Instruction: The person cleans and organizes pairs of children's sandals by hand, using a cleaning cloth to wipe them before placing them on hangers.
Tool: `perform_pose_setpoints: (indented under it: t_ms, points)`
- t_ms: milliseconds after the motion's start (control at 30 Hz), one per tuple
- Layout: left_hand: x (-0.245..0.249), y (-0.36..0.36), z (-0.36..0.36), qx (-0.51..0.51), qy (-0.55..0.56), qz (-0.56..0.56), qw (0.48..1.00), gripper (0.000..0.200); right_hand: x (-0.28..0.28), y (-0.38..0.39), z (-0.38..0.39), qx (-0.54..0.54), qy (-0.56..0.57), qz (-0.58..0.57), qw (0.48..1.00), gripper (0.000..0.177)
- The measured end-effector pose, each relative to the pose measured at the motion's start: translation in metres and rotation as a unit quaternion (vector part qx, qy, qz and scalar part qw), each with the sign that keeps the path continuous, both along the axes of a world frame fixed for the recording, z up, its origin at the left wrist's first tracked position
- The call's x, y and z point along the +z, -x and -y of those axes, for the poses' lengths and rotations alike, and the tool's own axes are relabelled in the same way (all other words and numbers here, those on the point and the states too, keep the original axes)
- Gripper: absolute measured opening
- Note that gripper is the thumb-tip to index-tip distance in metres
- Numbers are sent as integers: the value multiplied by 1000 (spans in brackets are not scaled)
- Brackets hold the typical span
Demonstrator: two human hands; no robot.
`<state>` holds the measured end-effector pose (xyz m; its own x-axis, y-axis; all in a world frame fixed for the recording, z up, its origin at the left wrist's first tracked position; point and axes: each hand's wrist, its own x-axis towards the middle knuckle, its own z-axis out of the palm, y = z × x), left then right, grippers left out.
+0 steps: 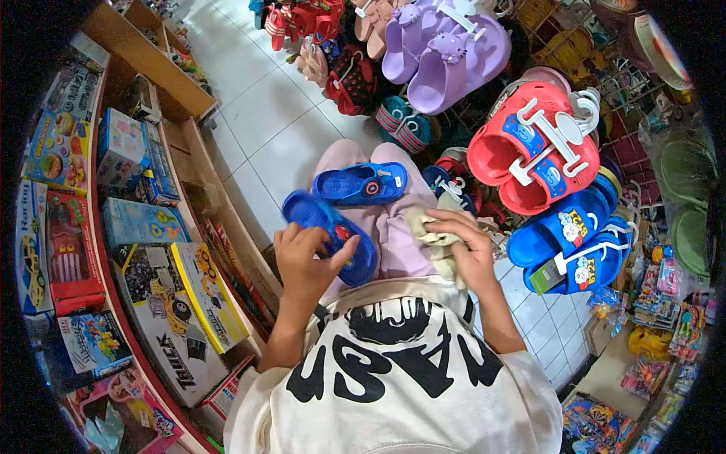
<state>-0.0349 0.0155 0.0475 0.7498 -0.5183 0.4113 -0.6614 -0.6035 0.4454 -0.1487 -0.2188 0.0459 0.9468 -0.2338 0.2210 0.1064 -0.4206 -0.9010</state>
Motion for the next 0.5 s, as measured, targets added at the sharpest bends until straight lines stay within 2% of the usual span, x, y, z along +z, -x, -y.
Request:
perform_pose_setpoints:
  t_ms: [33,67,200,300,333,433,500]
  points:
    - [-7,2,-2,55,15,-14,998,26,-6,-5,-5,22,19,6,1000,44]
    - [-10,4,-6,48,34,-65,996,26,-6,-11,-10,43,10,4,999,44]
    - [-33,0,-26,-10,24,-155,988,30,-16,-26,-21,87,15,-15,996,43]
    - [-25,-13,-33,-21,-65,-56,996,29,-20,-31,-25,84,39,-11,996,43]
    - [-27,-20,-34,-64,-56,-24,996,29,-20,-33,-28,79,72,-5,994,43]
    - [-37,-38,-30,-184,-97,9,978,33,-21,-42,-49,61,177,4,982,42]
    - [-57,-37,-26,-192,-40,-38,980,36,-38,-52,-65,61,259,-1,964,42]
